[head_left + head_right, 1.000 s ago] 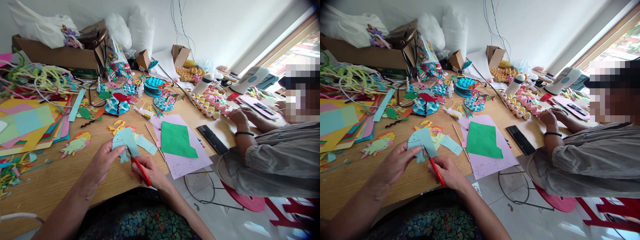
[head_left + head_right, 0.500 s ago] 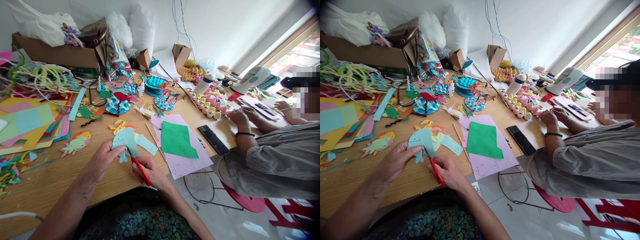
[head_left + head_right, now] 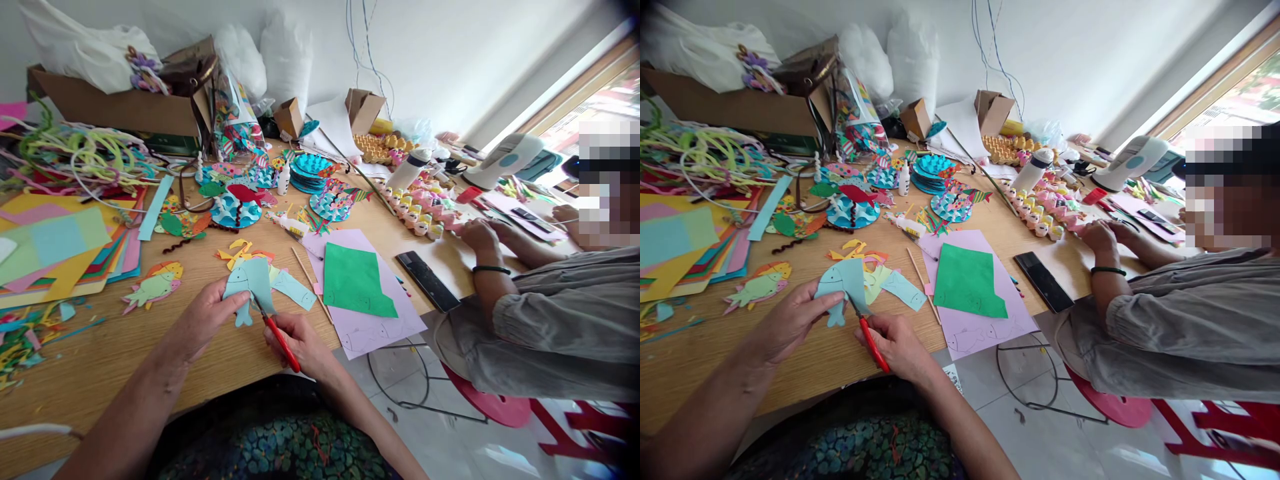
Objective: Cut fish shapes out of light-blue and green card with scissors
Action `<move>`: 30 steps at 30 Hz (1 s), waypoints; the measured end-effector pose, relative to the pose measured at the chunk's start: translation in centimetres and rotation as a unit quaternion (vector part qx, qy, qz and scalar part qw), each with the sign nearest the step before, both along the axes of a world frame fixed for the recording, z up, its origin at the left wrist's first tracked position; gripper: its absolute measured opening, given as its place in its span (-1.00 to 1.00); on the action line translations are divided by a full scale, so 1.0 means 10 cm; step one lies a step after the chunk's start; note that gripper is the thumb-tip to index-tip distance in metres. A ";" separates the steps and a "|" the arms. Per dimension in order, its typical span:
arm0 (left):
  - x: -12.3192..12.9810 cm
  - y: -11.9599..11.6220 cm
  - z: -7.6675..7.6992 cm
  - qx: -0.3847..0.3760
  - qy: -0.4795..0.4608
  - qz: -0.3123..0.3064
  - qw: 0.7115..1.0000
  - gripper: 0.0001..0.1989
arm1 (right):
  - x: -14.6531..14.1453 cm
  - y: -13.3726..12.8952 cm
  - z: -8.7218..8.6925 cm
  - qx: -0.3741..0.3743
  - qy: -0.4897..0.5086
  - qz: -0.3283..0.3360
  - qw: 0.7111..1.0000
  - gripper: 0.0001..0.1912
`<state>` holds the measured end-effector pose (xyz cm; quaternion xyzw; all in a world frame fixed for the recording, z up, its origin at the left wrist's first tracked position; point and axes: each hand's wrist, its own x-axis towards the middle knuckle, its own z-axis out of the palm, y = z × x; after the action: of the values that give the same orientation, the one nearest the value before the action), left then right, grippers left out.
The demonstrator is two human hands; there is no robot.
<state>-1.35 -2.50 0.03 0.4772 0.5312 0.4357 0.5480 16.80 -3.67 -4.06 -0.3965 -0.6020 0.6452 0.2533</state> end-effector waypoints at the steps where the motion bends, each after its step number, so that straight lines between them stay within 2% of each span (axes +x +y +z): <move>1: 0.00 0.00 0.00 -0.003 -0.005 0.003 1.000 -0.86 | 0.00 0.00 -0.01 0.001 0.002 0.000 1.000 -0.56; 7: -0.01 0.00 0.00 -0.017 -0.021 0.009 1.000 -0.81 | -0.01 0.00 0.00 -0.014 0.010 0.005 1.000 -0.55; 16: -0.02 0.01 -0.01 -0.018 -0.029 -0.023 0.999 -0.78 | 0.00 0.00 0.00 -0.009 0.011 0.008 1.000 -0.55; 30: -0.05 0.01 -0.02 -0.020 -0.016 -0.037 0.999 -0.83 | 0.02 0.01 -0.03 0.012 -0.004 0.012 1.000 -0.57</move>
<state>-1.89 -2.36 -0.20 0.4778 0.5130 0.4122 0.5819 17.00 -3.52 -4.33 -0.3884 -0.6156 0.6393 0.2478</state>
